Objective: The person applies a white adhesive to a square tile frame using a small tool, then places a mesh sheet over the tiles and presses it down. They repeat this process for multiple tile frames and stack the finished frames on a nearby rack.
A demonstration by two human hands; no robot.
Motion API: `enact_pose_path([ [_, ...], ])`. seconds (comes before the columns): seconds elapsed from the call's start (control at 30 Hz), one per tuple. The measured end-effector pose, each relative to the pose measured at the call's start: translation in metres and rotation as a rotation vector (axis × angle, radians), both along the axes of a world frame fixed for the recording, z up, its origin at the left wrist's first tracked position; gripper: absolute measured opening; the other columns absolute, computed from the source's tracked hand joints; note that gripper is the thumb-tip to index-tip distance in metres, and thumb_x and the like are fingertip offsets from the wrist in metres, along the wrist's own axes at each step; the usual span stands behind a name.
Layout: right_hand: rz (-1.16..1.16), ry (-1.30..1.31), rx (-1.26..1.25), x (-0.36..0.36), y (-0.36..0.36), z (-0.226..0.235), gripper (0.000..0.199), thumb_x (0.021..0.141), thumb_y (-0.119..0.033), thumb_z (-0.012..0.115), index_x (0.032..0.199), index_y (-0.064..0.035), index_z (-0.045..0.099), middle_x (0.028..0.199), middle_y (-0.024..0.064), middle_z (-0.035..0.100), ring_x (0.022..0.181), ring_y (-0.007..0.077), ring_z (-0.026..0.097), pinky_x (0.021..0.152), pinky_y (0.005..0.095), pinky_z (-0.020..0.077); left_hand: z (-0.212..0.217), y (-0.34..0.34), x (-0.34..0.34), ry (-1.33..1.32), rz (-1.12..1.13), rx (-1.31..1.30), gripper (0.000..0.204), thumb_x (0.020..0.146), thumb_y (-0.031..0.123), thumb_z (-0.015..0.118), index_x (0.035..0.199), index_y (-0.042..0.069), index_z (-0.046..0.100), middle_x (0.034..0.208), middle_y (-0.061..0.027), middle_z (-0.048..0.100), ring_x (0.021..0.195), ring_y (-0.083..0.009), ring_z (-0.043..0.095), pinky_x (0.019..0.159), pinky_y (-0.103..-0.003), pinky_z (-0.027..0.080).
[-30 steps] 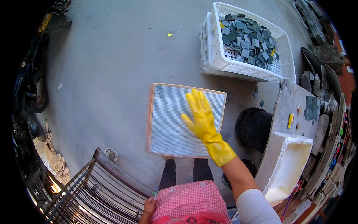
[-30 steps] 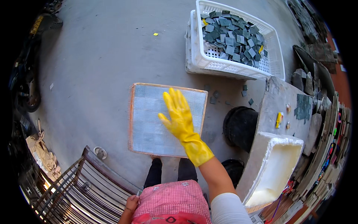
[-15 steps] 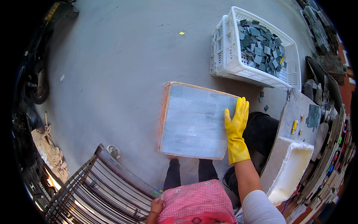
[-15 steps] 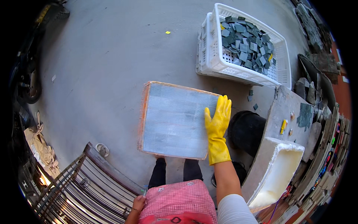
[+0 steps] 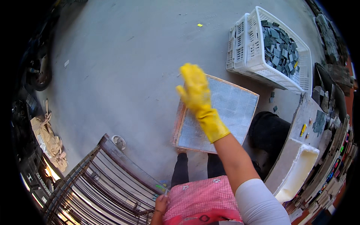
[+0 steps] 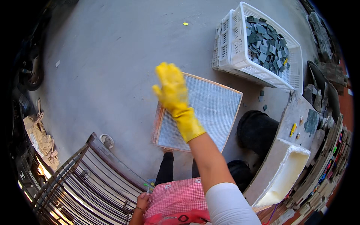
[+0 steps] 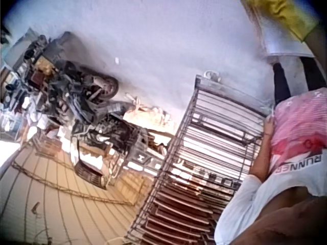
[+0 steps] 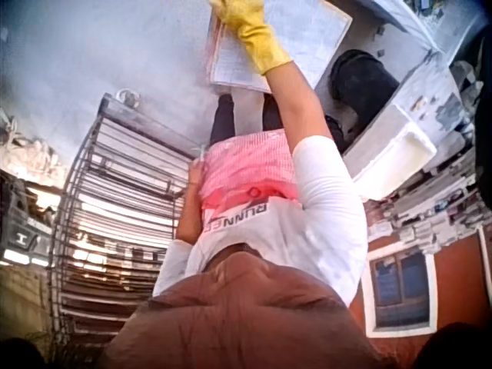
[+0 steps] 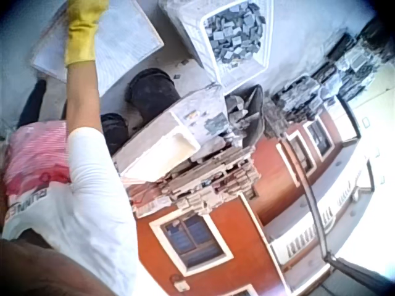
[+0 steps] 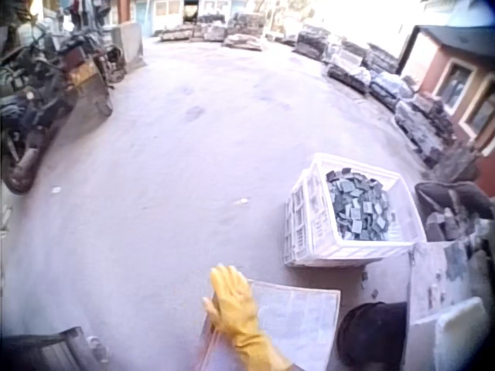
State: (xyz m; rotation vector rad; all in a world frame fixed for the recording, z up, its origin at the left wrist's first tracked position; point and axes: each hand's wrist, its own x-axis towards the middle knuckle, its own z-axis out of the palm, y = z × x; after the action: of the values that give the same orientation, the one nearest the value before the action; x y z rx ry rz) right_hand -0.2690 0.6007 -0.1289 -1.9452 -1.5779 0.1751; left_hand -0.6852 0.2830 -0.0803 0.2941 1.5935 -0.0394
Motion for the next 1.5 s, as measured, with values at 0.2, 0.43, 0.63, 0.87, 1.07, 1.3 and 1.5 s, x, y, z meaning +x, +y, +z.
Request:
enact_pose_path([
  [0.2,0.001,-0.187,-0.19,0.019,-0.059,-0.002,0.054,0.071,-0.019,0.065,0.12,-0.003,0.049,0.126,0.0162,0.047,0.123,0.0345,0.038,0.105,0.0416,0.0259,-0.019,-0.015,-0.026,0.001,-0.115,-0.052,0.019,0.088,0.018,0.049,0.085,0.001,0.058,0.06,-0.0001,0.05,0.051,-0.0071,0.042,0.047,-0.019,0.031],
  [0.43,0.756,0.266,-0.253,-0.088,-0.157,-0.007,0.057,0.072,-0.027,0.065,0.121,-0.0045,0.048,0.129,0.0136,0.045,0.124,0.0311,0.037,0.107,0.0424,0.0243,-0.004,0.017,-0.003,0.009,-0.152,-0.029,0.021,0.089,0.021,0.049,0.084,0.004,0.058,0.057,0.0012,0.05,0.044,-0.0044,0.034,0.041,-0.02,0.024],
  [0.63,0.491,0.209,-0.248,-0.029,-0.144,0.018,0.054,0.072,-0.023,0.065,0.121,-0.0049,0.049,0.127,0.0142,0.047,0.123,0.0329,0.038,0.105,0.0429,0.0254,0.013,0.04,0.001,0.004,-0.16,-0.075,0.021,0.089,0.021,0.051,0.082,0.002,0.058,0.059,0.0002,0.052,0.051,-0.0055,0.042,0.046,-0.02,0.031],
  [0.87,0.067,-0.05,-0.243,-0.013,-0.151,-0.003,0.052,0.073,-0.02,0.063,0.121,-0.0047,0.049,0.128,0.0146,0.046,0.123,0.0322,0.039,0.106,0.0419,0.0258,-0.01,0.016,-0.005,0.012,-0.207,-0.087,0.021,0.088,0.018,0.048,0.078,0.002,0.058,0.059,0.0003,0.051,0.051,-0.0071,0.043,0.047,-0.02,0.033],
  [1.07,0.762,0.254,-0.012,-0.094,-0.175,-0.021,0.044,0.075,-0.019,0.058,0.117,-0.0062,0.051,0.126,0.0142,0.048,0.122,0.0296,0.041,0.105,0.0422,0.0283,0.008,0.039,0.025,0.008,-0.183,-0.064,0.02,0.088,0.017,0.048,0.079,0.003,0.058,0.058,0.0014,0.049,0.049,-0.0062,0.039,0.045,-0.02,0.029],
  [1.3,-0.002,-0.148,-0.135,0.096,-0.106,-0.003,0.049,0.076,-0.022,0.063,0.121,-0.0073,0.05,0.129,0.0136,0.046,0.124,0.0301,0.038,0.105,0.0412,0.0255,-0.004,0.023,0.001,0.066,-0.331,-0.012,0.009,0.085,0.015,0.055,0.085,0.007,0.058,0.057,0.0027,0.048,0.041,-0.0028,0.033,0.036,-0.019,0.023],
  [1.5,0.247,-0.045,-0.26,0.05,-0.181,-0.002,0.051,0.077,-0.025,0.062,0.123,-0.0061,0.049,0.132,0.0129,0.043,0.126,0.0293,0.036,0.107,0.0396,0.0229,-0.008,0.001,0.018,0.039,-0.416,-0.07,0.011,0.083,0.01,0.055,0.075,0.002,0.056,0.062,0.0011,0.052,0.058,-0.0071,0.046,0.055,-0.022,0.037],
])
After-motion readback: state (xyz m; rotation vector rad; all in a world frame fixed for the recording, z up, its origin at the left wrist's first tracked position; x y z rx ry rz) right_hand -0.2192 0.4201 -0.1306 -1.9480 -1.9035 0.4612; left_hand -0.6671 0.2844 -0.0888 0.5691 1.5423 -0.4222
